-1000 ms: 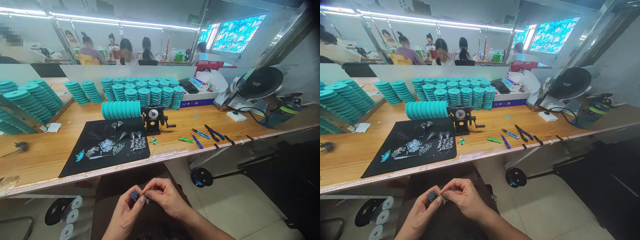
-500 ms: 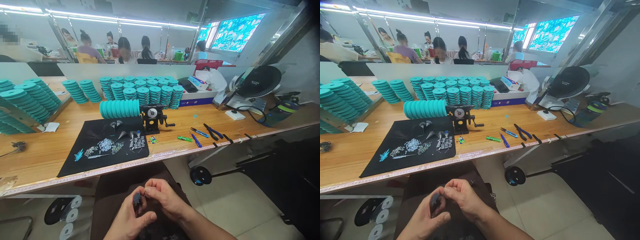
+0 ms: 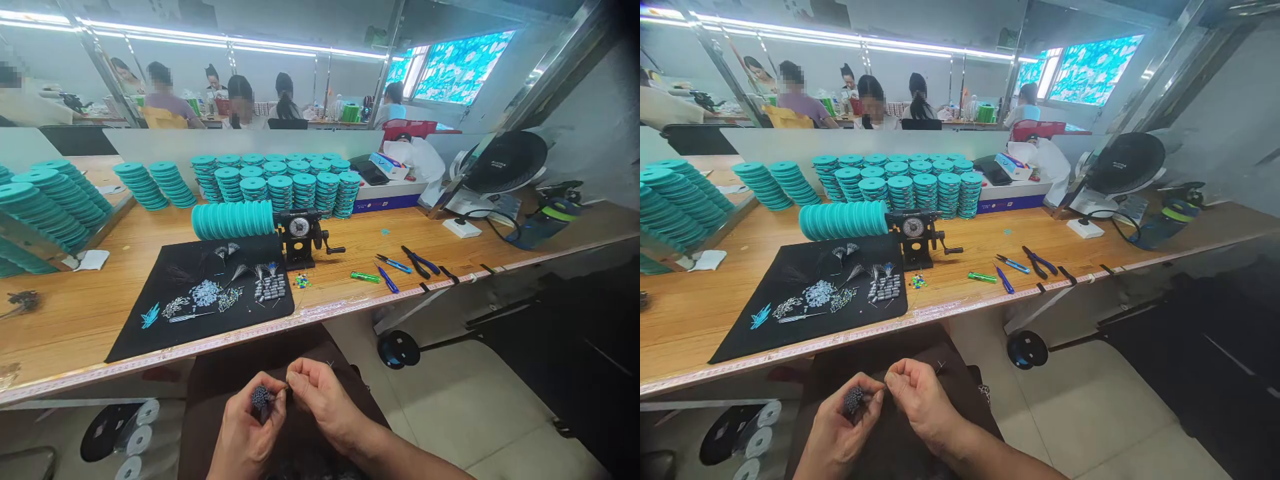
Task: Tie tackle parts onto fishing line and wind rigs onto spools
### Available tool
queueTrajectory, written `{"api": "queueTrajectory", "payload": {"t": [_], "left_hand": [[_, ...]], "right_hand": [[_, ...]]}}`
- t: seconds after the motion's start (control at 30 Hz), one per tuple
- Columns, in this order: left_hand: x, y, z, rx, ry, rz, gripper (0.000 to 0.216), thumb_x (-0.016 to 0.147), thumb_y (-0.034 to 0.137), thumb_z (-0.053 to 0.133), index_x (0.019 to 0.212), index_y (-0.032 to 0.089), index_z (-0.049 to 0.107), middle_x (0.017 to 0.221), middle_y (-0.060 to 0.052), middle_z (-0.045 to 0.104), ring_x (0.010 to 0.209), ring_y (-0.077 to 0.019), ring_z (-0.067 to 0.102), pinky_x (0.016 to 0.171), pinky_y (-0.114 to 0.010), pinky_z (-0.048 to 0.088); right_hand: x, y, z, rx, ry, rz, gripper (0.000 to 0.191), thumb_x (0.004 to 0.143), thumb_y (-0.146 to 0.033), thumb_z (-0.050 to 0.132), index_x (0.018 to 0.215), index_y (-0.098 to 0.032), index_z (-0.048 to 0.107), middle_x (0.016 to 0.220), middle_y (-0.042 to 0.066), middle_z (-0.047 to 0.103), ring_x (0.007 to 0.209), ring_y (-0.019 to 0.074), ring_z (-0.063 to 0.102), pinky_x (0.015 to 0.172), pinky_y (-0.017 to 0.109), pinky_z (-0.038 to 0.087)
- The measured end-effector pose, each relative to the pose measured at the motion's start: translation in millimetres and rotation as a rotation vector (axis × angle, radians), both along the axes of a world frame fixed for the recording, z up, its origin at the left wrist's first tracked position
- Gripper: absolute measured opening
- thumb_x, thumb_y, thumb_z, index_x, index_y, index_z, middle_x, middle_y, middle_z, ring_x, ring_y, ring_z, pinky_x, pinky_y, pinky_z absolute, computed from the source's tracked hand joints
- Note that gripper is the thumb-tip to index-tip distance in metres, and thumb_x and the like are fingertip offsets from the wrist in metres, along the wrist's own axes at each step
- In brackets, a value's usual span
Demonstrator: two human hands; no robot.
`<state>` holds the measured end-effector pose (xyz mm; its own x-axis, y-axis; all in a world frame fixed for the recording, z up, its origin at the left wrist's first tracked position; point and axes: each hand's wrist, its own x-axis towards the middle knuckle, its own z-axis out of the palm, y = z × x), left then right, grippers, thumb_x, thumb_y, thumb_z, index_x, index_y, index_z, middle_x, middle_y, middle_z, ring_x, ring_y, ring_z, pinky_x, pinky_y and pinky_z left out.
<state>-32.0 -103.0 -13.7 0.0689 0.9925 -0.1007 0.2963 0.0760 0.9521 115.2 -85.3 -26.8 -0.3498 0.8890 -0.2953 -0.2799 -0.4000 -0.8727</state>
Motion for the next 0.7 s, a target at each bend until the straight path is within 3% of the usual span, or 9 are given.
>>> {"api": "queueTrajectory", "payload": {"t": [0.2,0.33,0.47,0.57,0.7], "left_hand": [[-6.7,3.5,-13.0,-0.02,0.014,0.011,0.021,0.075,0.036,0.068,0.068,0.016,0.07,0.05,0.004,0.046,0.046,-0.0096,0.034,0.044,-0.021,0.03],[-6.9,4.0,-11.9,0.004,-0.038,0.057,0.025,0.078,0.041,0.068,0.072,0.017,0.069,0.051,0.005,0.045,0.047,-0.0101,0.034,0.045,-0.021,0.029],[0.5,2.7,-8.4,0.009,-0.106,0.079,0.029,0.078,0.045,0.068,0.068,0.017,0.064,0.056,0.004,0.046,0.053,-0.0113,0.037,0.049,-0.022,0.032],[-2.7,0.7,-3.7,-0.114,-0.237,0.075,0.032,0.073,0.048,0.074,0.068,0.017,0.065,0.059,0.003,0.047,0.057,-0.0114,0.039,0.051,-0.022,0.034],[-31.2,-0.5,13.9,-0.312,-0.503,0.197,0.036,0.066,0.053,0.078,0.072,0.02,0.065,0.058,0.003,0.045,0.052,-0.0116,0.038,0.048,-0.023,0.037]], "right_hand": [[1.8,-0.5,-2.1,0.14,-0.132,0.023,0.039,0.086,-0.055,0.06,0.085,-0.016,0.053,0.062,-0.007,0.038,0.055,0.0085,0.027,0.051,0.023,0.022],[9.6,-2.5,4.8,0.46,-0.528,0.041,0.015,0.092,-0.03,0.052,0.099,-0.018,0.059,0.063,-0.006,0.039,0.056,0.0104,0.036,0.055,0.025,0.028],[8.1,-6.6,8.7,0.718,-0.816,0.034,0.011,0.084,-0.017,0.054,0.088,-0.019,0.064,0.067,-0.003,0.049,0.061,0.0127,0.045,0.06,0.027,0.033],[6.6,-6.2,5.9,0.732,-0.883,-0.004,0.008,0.075,-0.014,0.057,0.078,-0.019,0.061,0.065,-0.003,0.052,0.06,0.0128,0.048,0.06,0.025,0.035],[29.8,8.7,2.6,0.584,-0.976,-0.023,0.012,0.074,-0.012,0.054,0.082,-0.019,0.058,0.065,-0.003,0.054,0.057,0.0125,0.051,0.058,0.023,0.037]]}}
